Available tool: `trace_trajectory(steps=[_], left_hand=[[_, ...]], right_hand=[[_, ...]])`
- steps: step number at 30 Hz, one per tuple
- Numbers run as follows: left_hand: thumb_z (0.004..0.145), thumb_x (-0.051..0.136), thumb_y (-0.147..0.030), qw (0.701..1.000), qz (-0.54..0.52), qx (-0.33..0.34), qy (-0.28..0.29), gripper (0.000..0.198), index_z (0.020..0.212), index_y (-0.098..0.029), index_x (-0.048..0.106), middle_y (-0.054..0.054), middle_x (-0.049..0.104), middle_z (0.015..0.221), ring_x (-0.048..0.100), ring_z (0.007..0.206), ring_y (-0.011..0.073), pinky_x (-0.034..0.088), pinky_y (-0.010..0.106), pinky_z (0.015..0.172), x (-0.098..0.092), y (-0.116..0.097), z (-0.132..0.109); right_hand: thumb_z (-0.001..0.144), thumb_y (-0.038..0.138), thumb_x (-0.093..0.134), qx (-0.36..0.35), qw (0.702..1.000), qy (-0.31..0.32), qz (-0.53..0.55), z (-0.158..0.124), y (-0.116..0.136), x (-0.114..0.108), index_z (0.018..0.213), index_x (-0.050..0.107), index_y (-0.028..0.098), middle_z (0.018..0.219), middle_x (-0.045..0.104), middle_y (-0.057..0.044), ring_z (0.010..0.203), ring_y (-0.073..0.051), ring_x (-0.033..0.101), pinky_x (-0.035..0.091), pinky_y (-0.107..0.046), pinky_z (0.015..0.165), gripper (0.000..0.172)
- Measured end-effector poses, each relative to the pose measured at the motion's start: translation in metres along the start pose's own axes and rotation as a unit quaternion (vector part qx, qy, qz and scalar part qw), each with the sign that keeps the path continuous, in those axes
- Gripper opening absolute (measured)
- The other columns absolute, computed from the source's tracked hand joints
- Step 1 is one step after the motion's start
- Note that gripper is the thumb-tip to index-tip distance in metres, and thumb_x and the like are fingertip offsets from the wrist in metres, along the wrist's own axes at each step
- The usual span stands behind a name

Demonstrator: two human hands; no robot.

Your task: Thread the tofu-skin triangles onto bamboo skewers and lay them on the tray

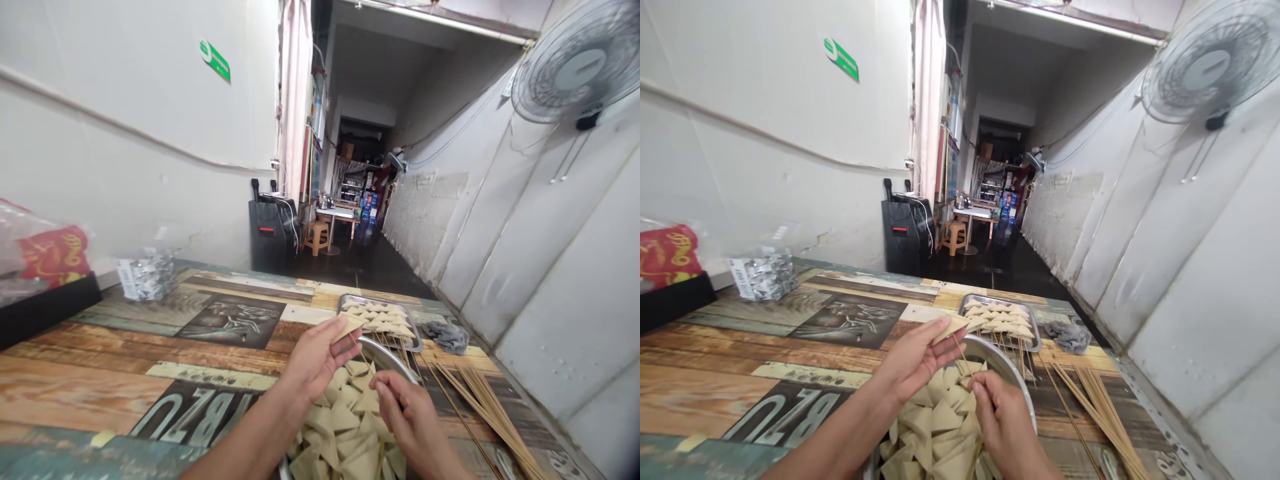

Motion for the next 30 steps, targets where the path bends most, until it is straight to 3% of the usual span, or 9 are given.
trace_trajectory(steps=[11, 30], left_hand=[[0.072, 0.063, -0.014, 1.000, -0.019, 0.007, 0.012, 0.015, 0.085, -0.011, 0.057, 0.011, 0.063, 0.092, 0.062, 0.089, 0.0235, 0.049, 0.040, 0.082, 0.011, 0.004, -0.014], [0.070, 0.065, -0.017, 0.999, -0.026, 0.009, 0.019, 0.018, 0.086, -0.013, 0.058, 0.010, 0.062, 0.096, 0.060, 0.093, 0.0253, 0.051, 0.036, 0.078, 0.018, 0.006, -0.024]], right_hand=[[0.090, 0.024, 0.032, -0.025, 1.000, -0.004, -0.012, -0.005, 0.003, -0.001, 0.085, 0.046, 0.020, 0.052, 0.036, 0.006, 0.042, -0.009, 0.035, 0.030, -0.018, 0.039, 0.015], [0.090, 0.024, 0.032, -0.044, 0.998, -0.023, -0.050, -0.001, 0.013, -0.005, 0.087, 0.046, 0.020, 0.050, 0.041, 0.006, 0.040, -0.010, 0.040, 0.033, -0.019, 0.040, 0.015]])
Point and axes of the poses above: each hand's wrist, its own z-axis towards the middle knuckle, its own x-axis out of the palm, y = z × x, the point moved 9 cm from there along z, towards the middle knuckle
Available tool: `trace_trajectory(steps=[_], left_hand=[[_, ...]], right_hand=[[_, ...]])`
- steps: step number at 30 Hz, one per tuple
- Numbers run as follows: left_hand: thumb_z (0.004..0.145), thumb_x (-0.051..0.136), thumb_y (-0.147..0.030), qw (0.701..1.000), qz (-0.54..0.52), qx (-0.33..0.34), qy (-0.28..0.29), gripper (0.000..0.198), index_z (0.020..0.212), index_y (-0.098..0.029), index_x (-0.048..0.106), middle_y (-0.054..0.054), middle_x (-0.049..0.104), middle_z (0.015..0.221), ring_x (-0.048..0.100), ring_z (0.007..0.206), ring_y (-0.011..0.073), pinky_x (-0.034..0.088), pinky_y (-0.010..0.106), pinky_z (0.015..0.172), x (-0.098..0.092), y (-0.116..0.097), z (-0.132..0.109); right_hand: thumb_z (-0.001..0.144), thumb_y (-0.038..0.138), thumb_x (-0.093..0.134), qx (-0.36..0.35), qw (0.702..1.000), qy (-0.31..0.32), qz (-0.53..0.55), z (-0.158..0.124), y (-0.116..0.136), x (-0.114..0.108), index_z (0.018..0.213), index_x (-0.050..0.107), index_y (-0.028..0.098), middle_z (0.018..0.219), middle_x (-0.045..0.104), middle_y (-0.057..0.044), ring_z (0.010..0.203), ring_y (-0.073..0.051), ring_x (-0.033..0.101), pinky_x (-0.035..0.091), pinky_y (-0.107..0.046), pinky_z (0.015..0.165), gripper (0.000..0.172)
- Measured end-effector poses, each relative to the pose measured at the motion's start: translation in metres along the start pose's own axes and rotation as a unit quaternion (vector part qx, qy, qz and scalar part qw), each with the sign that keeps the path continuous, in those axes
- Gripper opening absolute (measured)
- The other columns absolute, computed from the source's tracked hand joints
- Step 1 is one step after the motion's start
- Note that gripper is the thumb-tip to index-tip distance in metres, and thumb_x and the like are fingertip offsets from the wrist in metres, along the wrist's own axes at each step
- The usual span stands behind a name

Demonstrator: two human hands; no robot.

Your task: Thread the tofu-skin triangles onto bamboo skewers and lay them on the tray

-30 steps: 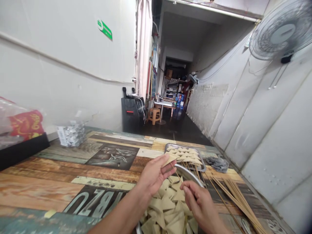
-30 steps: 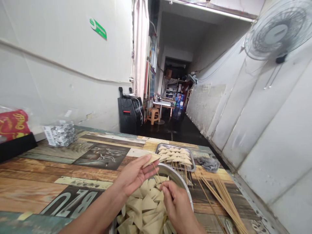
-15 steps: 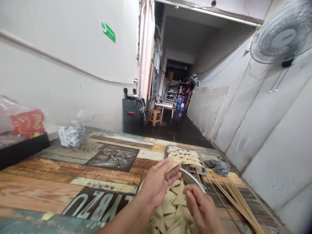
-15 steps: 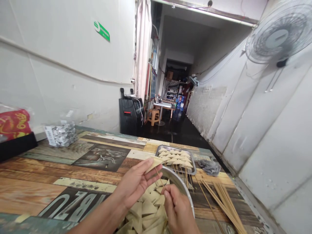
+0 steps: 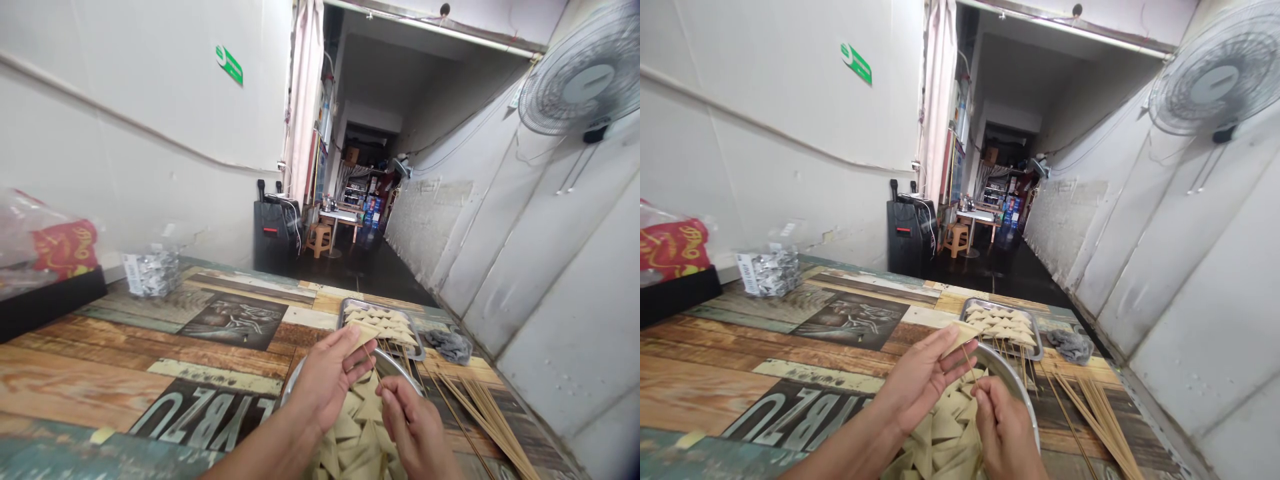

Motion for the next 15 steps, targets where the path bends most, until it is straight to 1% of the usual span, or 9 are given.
trace_trajectory(steps=[6, 10, 15], left_hand=[[0.070, 0.066, -0.018, 1.000, 0.003, 0.001, 0.001, 0.016, 0.083, -0.013, 0.058, 0.010, 0.061, 0.098, 0.060, 0.093, 0.0245, 0.051, 0.035, 0.076, 0.0009, -0.0002, 0.0017], [0.070, 0.065, -0.018, 1.000, 0.007, -0.004, 0.003, 0.015, 0.083, -0.012, 0.059, 0.010, 0.062, 0.096, 0.060, 0.093, 0.0240, 0.052, 0.033, 0.074, 0.0012, 0.0010, 0.0022], [0.070, 0.065, -0.018, 1.000, 0.013, -0.013, -0.001, 0.018, 0.086, -0.012, 0.059, 0.012, 0.062, 0.097, 0.061, 0.092, 0.0242, 0.052, 0.031, 0.071, 0.0029, 0.0062, -0.0005]], right_hand=[[0.090, 0.025, 0.032, 0.009, 1.000, -0.002, 0.004, 0.0022, 0.0007, 0.0004, 0.086, 0.046, 0.020, 0.053, 0.046, 0.004, 0.043, -0.010, 0.044, 0.034, -0.019, 0.041, 0.016], [0.090, 0.025, 0.033, 0.003, 1.000, -0.011, -0.001, 0.0036, 0.0022, -0.0004, 0.087, 0.046, 0.020, 0.051, 0.044, 0.005, 0.043, -0.010, 0.044, 0.035, -0.019, 0.042, 0.015], [0.090, 0.026, 0.033, 0.013, 1.000, -0.017, 0.006, 0.0056, 0.0019, -0.0008, 0.087, 0.047, 0.020, 0.051, 0.043, 0.005, 0.043, -0.011, 0.043, 0.034, -0.019, 0.042, 0.016]])
Point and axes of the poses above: each hand's wrist, its own z-axis towards the middle knuckle, its own x-axis out of the palm, y = z × x, the point moved 9 cm from there along z, towards the middle knuckle
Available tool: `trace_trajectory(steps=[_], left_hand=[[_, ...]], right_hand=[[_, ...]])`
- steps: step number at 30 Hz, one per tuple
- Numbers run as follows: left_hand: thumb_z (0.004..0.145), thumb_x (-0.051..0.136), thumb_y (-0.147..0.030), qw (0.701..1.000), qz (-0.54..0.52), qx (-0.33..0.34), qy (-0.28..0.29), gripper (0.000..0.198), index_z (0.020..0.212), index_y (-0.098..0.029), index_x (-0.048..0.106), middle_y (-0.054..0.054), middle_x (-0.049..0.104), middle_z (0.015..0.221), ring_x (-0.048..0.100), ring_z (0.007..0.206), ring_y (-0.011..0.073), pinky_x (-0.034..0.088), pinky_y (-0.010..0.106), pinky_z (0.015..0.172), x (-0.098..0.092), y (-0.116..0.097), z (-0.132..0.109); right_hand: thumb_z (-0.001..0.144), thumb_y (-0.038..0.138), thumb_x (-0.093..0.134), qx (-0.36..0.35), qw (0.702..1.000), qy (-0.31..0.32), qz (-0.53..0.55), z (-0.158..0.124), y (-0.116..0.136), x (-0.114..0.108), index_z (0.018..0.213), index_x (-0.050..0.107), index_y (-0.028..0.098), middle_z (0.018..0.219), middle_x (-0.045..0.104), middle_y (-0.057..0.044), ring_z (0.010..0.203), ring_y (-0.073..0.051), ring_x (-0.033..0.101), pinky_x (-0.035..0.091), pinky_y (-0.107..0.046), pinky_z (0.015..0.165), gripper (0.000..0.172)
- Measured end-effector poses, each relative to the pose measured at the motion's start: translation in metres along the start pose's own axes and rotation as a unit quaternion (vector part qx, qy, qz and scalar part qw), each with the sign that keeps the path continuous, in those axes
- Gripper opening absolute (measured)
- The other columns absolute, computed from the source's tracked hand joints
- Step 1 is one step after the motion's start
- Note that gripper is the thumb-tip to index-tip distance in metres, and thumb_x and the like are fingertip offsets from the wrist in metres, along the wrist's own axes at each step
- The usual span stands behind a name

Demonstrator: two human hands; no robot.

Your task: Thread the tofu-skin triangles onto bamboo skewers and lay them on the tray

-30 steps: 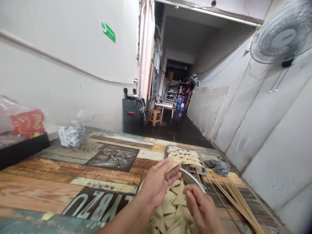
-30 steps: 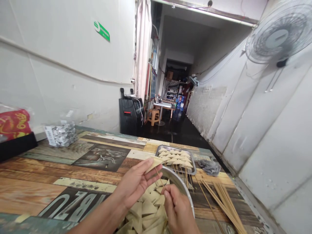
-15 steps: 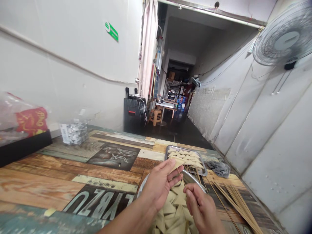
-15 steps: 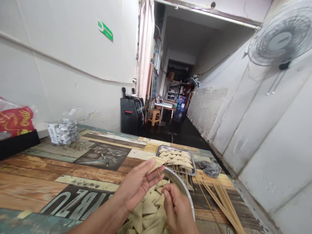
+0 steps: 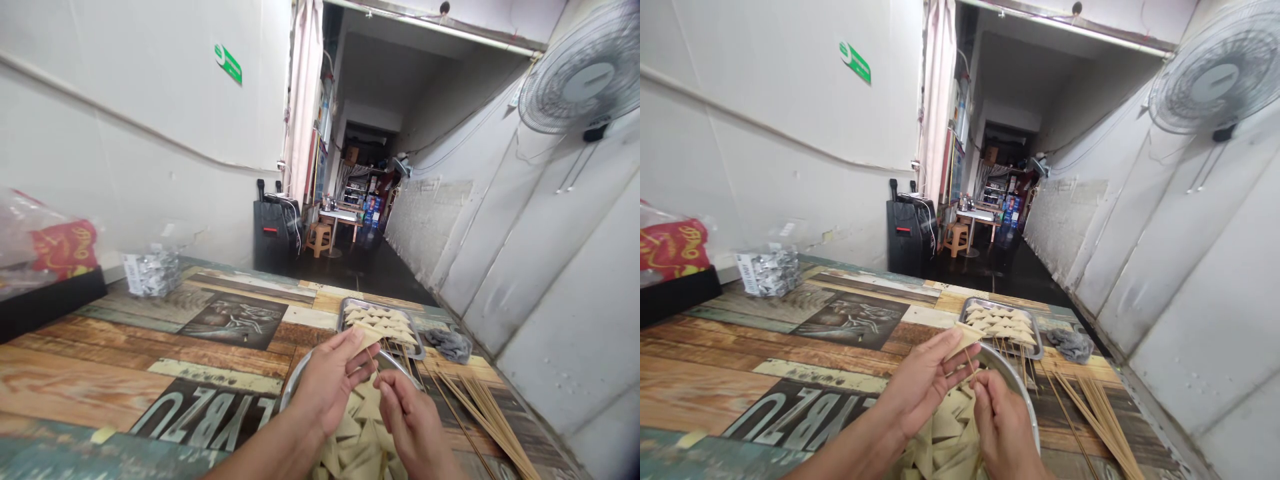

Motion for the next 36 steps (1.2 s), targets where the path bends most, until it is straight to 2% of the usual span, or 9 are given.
trace_trajectory(steps=[6, 12, 15, 23, 26, 28, 29, 32, 36], left_hand=[[0.073, 0.061, -0.016, 1.000, 0.018, -0.010, 0.008, 0.016, 0.087, -0.010, 0.059, 0.013, 0.064, 0.093, 0.062, 0.089, 0.0228, 0.052, 0.028, 0.069, 0.003, 0.007, 0.000], [0.075, 0.058, -0.012, 0.996, -0.010, 0.069, -0.056, 0.007, 0.081, -0.012, 0.057, 0.010, 0.065, 0.090, 0.063, 0.085, 0.0200, 0.052, 0.034, 0.076, -0.021, -0.034, 0.014], [0.075, 0.057, -0.012, 0.995, -0.014, 0.075, -0.066, 0.004, 0.078, -0.013, 0.055, 0.008, 0.065, 0.086, 0.063, 0.085, 0.0193, 0.051, 0.036, 0.078, -0.025, -0.041, 0.016], [0.075, 0.058, -0.017, 0.997, 0.074, 0.000, -0.022, 0.009, 0.083, -0.013, 0.058, 0.009, 0.065, 0.094, 0.062, 0.088, 0.0202, 0.049, 0.032, 0.078, -0.010, -0.002, 0.010], [0.072, 0.061, -0.024, 0.982, 0.190, 0.004, 0.017, 0.020, 0.090, -0.014, 0.060, 0.011, 0.063, 0.102, 0.059, 0.094, 0.0222, 0.046, 0.034, 0.081, -0.003, 0.000, 0.006], [0.065, 0.067, -0.026, 0.936, 0.348, 0.027, 0.036, 0.029, 0.092, -0.017, 0.063, 0.010, 0.064, 0.102, 0.057, 0.096, 0.0232, 0.042, 0.034, 0.084, 0.000, -0.001, 0.000], [0.061, 0.070, -0.027, 0.895, 0.441, 0.041, 0.054, 0.033, 0.093, -0.019, 0.065, 0.009, 0.064, 0.101, 0.056, 0.097, 0.0240, 0.040, 0.033, 0.086, 0.003, 0.000, -0.004], [0.054, 0.073, -0.027, 0.712, 0.684, 0.068, 0.146, 0.038, 0.092, -0.024, 0.068, 0.007, 0.064, 0.097, 0.052, 0.098, 0.0268, 0.035, 0.032, 0.088, 0.017, 0.018, -0.022], [0.061, 0.065, -0.021, 0.465, 0.846, 0.089, 0.243, 0.038, 0.098, -0.027, 0.064, 0.005, 0.060, 0.086, 0.053, 0.086, 0.0233, 0.037, 0.029, 0.077, 0.029, 0.051, -0.042]], right_hand=[[0.089, 0.027, 0.036, 0.011, 0.999, -0.010, 0.031, 0.007, 0.002, -0.004, 0.085, 0.051, 0.019, 0.056, 0.048, 0.003, 0.048, -0.010, 0.044, 0.035, -0.019, 0.045, 0.017], [0.089, 0.028, 0.039, 0.038, 0.996, 0.062, 0.055, 0.004, 0.000, -0.006, 0.080, 0.057, 0.018, 0.050, 0.044, 0.005, 0.045, -0.009, 0.041, 0.034, -0.018, 0.044, 0.022], [0.088, 0.027, 0.039, 0.026, 0.998, 0.036, 0.038, 0.003, 0.001, -0.013, 0.080, 0.058, 0.018, 0.053, 0.049, 0.003, 0.048, -0.009, 0.044, 0.034, -0.019, 0.047, 0.023], [0.088, 0.022, 0.039, 0.012, 1.000, 0.002, 0.008, 0.002, 0.000, -0.014, 0.079, 0.058, 0.017, 0.060, 0.056, 0.001, 0.054, -0.010, 0.050, 0.035, -0.019, 0.051, 0.021], [0.087, 0.022, 0.040, 0.006, 1.000, -0.026, -0.004, 0.003, -0.007, -0.022, 0.079, 0.058, 0.017, 0.062, 0.058, 0.001, 0.056, -0.011, 0.052, 0.037, -0.020, 0.054, 0.020], [0.087, 0.022, 0.038, 0.021, 0.998, -0.061, -0.005, 0.004, -0.018, -0.031, 0.080, 0.058, 0.017, 0.066, 0.059, 0.000, 0.060, -0.012, 0.054, 0.038, -0.020, 0.057, 0.021], [0.088, 0.022, 0.037, 0.033, 0.996, -0.081, -0.005, 0.005, -0.024, -0.036, 0.081, 0.058, 0.017, 0.066, 0.059, -0.001, 0.061, -0.012, 0.054, 0.038, -0.020, 0.058, 0.022], [0.088, 0.023, 0.036, 0.059, 0.991, -0.121, 0.000, 0.005, -0.039, -0.044, 0.081, 0.058, 0.016, 0.062, 0.057, -0.001, 0.058, -0.012, 0.053, 0.038, -0.020, 0.056, 0.024], [0.087, 0.020, 0.038, 0.050, 0.990, -0.133, 0.010, 0.005, -0.043, -0.045, 0.077, 0.059, 0.016, 0.057, 0.055, 0.001, 0.054, -0.011, 0.051, 0.036, -0.019, 0.053, 0.023]])
Point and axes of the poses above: each hand's wrist, its own z-axis towards the middle knuckle, its own x-axis out of the palm, y = z × x, the point moved 9 cm from there along z, towards the middle knuckle
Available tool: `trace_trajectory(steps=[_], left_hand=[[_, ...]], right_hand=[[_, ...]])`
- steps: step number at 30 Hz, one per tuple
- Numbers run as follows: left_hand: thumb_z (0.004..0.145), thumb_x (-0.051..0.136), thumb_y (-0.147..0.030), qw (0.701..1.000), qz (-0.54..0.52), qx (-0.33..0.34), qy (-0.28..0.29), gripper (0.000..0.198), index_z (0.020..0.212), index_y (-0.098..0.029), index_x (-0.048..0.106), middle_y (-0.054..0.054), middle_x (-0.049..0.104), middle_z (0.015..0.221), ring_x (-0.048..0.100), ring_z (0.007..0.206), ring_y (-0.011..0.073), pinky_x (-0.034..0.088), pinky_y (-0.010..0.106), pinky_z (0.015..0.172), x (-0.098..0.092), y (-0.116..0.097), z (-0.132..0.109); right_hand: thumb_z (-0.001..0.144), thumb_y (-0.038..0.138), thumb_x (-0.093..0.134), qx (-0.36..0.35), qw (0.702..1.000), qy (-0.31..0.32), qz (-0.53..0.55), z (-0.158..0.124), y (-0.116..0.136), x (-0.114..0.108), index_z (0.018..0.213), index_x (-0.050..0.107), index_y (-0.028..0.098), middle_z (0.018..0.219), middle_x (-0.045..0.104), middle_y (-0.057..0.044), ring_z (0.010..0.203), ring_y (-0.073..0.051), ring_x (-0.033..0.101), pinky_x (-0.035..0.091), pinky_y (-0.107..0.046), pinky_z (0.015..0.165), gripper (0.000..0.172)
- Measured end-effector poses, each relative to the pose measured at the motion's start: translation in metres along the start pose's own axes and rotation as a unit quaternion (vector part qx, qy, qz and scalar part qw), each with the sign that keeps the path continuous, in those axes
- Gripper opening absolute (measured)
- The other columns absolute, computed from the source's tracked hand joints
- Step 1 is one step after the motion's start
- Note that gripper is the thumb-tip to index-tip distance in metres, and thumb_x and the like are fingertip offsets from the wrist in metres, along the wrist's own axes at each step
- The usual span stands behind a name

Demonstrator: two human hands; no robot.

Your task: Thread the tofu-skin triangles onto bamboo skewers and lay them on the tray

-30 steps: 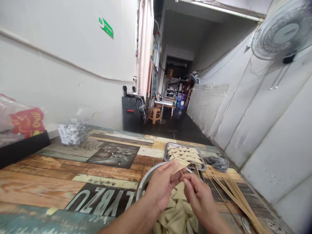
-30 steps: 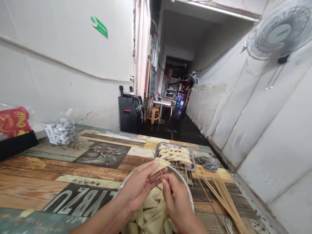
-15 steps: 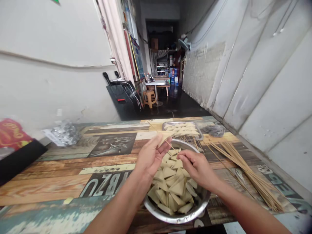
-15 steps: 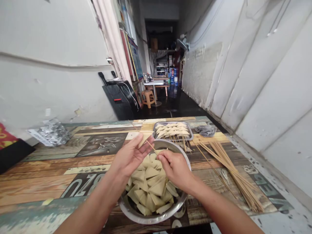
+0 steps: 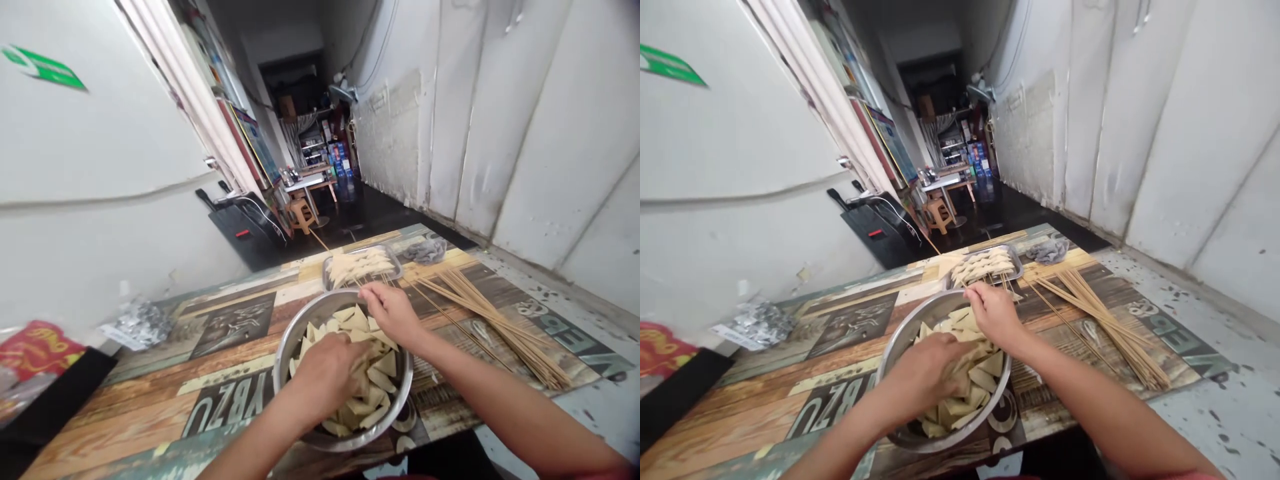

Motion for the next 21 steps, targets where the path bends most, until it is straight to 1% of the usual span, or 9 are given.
trace_trajectory(steps=[4, 8, 11, 14, 17, 18, 19, 20, 21], left_hand=[[0.061, 0.063, -0.020, 0.988, 0.131, 0.046, 0.064, 0.031, 0.092, -0.021, 0.063, 0.008, 0.055, 0.088, 0.050, 0.083, 0.0233, 0.038, 0.029, 0.069, 0.010, -0.019, 0.005], [0.063, 0.060, -0.015, 0.983, 0.144, 0.072, 0.084, 0.027, 0.090, -0.019, 0.060, 0.007, 0.055, 0.092, 0.049, 0.088, 0.0221, 0.038, 0.029, 0.073, 0.012, -0.032, 0.007], [0.064, 0.058, -0.012, 0.983, 0.148, 0.083, 0.071, 0.016, 0.079, -0.019, 0.059, 0.006, 0.056, 0.090, 0.050, 0.086, 0.0197, 0.037, 0.027, 0.072, 0.009, -0.037, 0.002], [0.064, 0.060, -0.012, 0.993, 0.094, 0.059, 0.041, 0.010, 0.071, -0.019, 0.057, 0.002, 0.059, 0.080, 0.052, 0.077, 0.0165, 0.036, 0.025, 0.066, -0.003, -0.027, -0.002], [0.066, 0.063, -0.017, 0.995, -0.095, -0.022, -0.026, 0.011, 0.073, -0.018, 0.054, -0.001, 0.059, 0.066, 0.053, 0.063, 0.0131, 0.037, 0.022, 0.057, -0.026, 0.004, 0.005], [0.067, 0.063, -0.019, 0.977, -0.199, -0.050, -0.056, 0.013, 0.074, -0.018, 0.053, -0.001, 0.059, 0.064, 0.054, 0.060, 0.0124, 0.038, 0.022, 0.056, -0.034, 0.019, 0.009], [0.068, 0.063, -0.021, 0.942, -0.316, -0.073, -0.087, 0.014, 0.075, -0.017, 0.051, 0.000, 0.060, 0.064, 0.056, 0.060, 0.0120, 0.041, 0.021, 0.056, -0.040, 0.034, 0.014], [0.068, 0.064, -0.020, 0.889, -0.434, -0.086, -0.118, 0.016, 0.075, -0.017, 0.050, 0.000, 0.061, 0.067, 0.058, 0.062, 0.0120, 0.044, 0.022, 0.059, -0.043, 0.050, 0.019], [0.068, 0.065, -0.018, 0.822, -0.542, -0.093, -0.148, 0.017, 0.074, -0.016, 0.049, 0.001, 0.063, 0.071, 0.060, 0.067, 0.0124, 0.047, 0.024, 0.065, -0.045, 0.064, 0.024]], right_hand=[[0.086, 0.018, 0.039, -0.008, 1.000, 0.000, 0.007, 0.000, -0.001, 0.001, 0.077, 0.060, 0.016, 0.058, 0.056, 0.001, 0.053, -0.011, 0.050, 0.035, -0.020, 0.053, 0.023], [0.086, 0.018, 0.039, -0.004, 1.000, 0.003, 0.011, 0.000, -0.007, 0.002, 0.077, 0.059, 0.016, 0.061, 0.058, 0.000, 0.055, -0.011, 0.051, 0.035, -0.020, 0.054, 0.023], [0.086, 0.018, 0.039, 0.001, 1.000, 0.000, 0.013, 0.001, -0.009, 0.002, 0.076, 0.059, 0.016, 0.060, 0.058, 0.000, 0.053, -0.012, 0.051, 0.034, -0.020, 0.052, 0.023], [0.085, 0.018, 0.040, 0.002, 1.000, -0.007, 0.015, 0.001, -0.009, 0.000, 0.074, 0.059, 0.016, 0.059, 0.058, 0.000, 0.053, -0.012, 0.051, 0.033, -0.020, 0.052, 0.022], [0.085, 0.018, 0.040, -0.001, 1.000, -0.012, 0.020, 0.001, -0.009, 0.000, 0.073, 0.059, 0.016, 0.058, 0.057, 0.001, 0.053, -0.012, 0.051, 0.034, -0.020, 0.051, 0.022], [0.086, 0.018, 0.040, -0.002, 1.000, -0.013, 0.022, 0.001, -0.009, 0.000, 0.074, 0.059, 0.016, 0.059, 0.057, 0.001, 0.053, -0.012, 0.051, 0.034, -0.020, 0.051, 0.023], [0.086, 0.019, 0.039, -0.002, 1.000, -0.014, 0.024, 0.000, -0.009, -0.001, 0.074, 0.058, 0.016, 0.059, 0.057, 0.001, 0.054, -0.012, 0.051, 0.035, -0.020, 0.052, 0.023], [0.087, 0.020, 0.038, -0.003, 1.000, -0.015, 0.026, 0.000, -0.008, -0.001, 0.075, 0.058, 0.015, 0.060, 0.057, 0.000, 0.055, -0.012, 0.051, 0.036, -0.020, 0.053, 0.023], [0.087, 0.020, 0.038, -0.005, 1.000, -0.012, 0.028, -0.001, -0.007, -0.002, 0.076, 0.058, 0.015, 0.062, 0.057, 0.000, 0.057, -0.012, 0.052, 0.037, -0.020, 0.054, 0.024]])
Point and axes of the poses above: each hand's wrist, its own z-axis towards the middle knuckle, its own x-axis out of the palm, y = z × x, the point moved 9 cm from there along z, towards the middle knuckle
